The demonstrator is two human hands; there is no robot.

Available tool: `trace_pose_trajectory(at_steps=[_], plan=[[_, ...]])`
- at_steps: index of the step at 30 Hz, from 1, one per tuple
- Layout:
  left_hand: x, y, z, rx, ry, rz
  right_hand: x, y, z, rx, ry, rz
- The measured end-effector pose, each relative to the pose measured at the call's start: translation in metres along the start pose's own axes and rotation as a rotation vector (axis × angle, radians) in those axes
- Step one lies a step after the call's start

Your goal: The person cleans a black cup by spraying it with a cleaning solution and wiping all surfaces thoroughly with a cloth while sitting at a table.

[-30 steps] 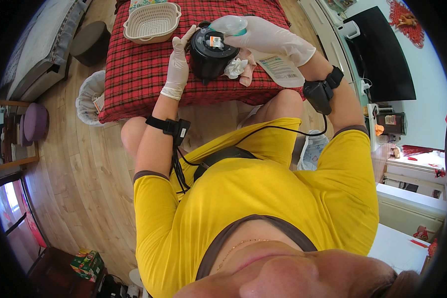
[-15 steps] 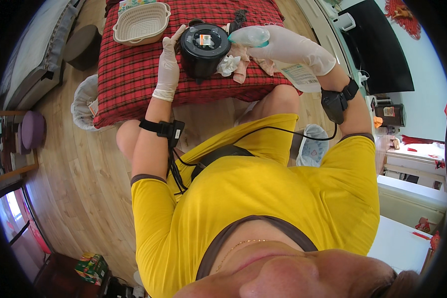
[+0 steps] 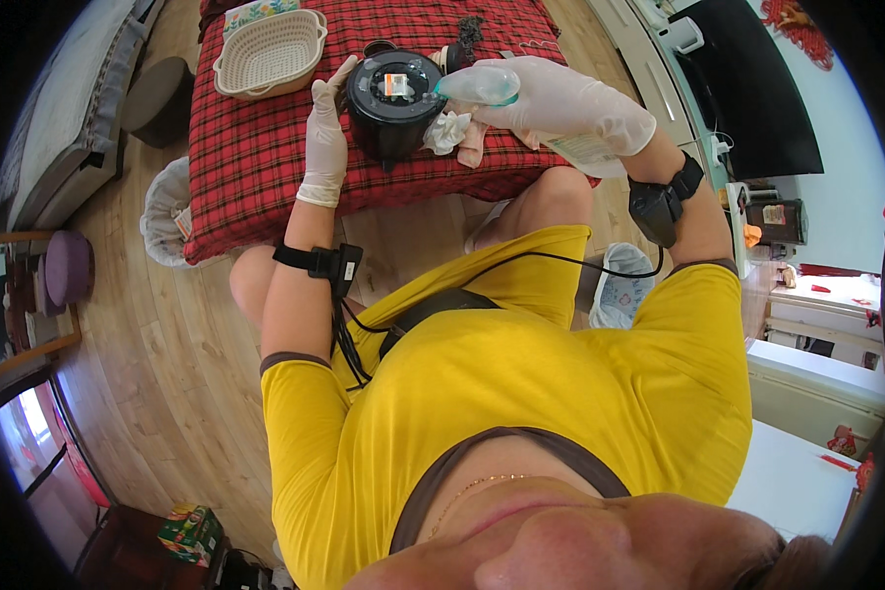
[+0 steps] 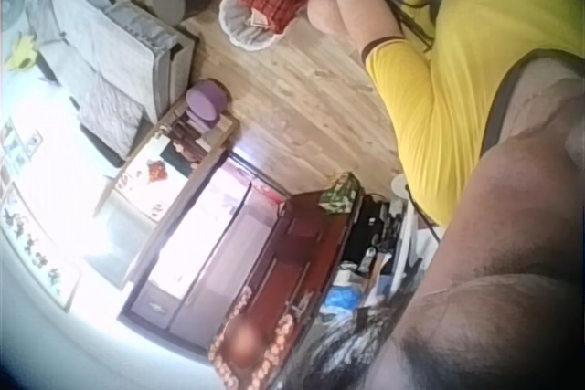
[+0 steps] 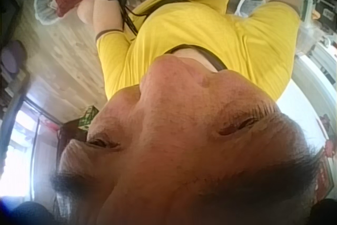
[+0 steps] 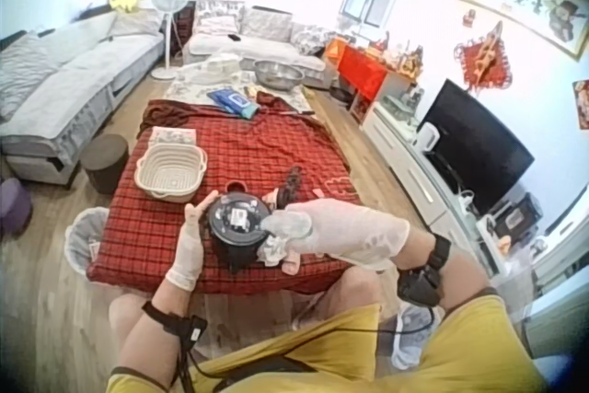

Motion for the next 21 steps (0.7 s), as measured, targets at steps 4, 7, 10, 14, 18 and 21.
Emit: trace_pose_trajectory(at_steps=[4, 7, 10, 14, 18, 21], plan=[[0.001, -0.001, -0.001, -0.007, -0.002, -0.009, 0.012, 0.012, -0.010, -0.007, -0.035, 0.068], [-0.002, -0.002, -0.003, -0.007, 0.009, -0.001, 0.021, 0.025, -0.023, 0.055, 0.047, 0.089], [-0.004, -0.003, -0.006, -0.012, 0.008, -0.007, 0.011, 0.039, -0.041, 0.140, 0.282, 0.256], [-0.007, 0.000, -0.004, 0.000, 0.034, 0.020, -0.010, 0.042, -0.050, 0.148, 0.231, 0.373], [-0.008, -0.002, -0.007, -0.010, 0.043, 0.003, -0.020, 0.040, -0.052, 0.047, 0.324, 0.366], [-0.005, -0.004, -0.006, -0.014, 0.048, 0.005, -0.046, 0.046, -0.033, -0.007, 0.461, 0.308]])
Point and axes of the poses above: each hand's wrist, its own z-axis away from the middle knuckle, its own y-axis out of the back of the hand, x = y × z, the point moved 8 cm from there along -z, towards the middle knuckle, and after that the axes turned 8 degrees about -x, right-handed, at the moved point
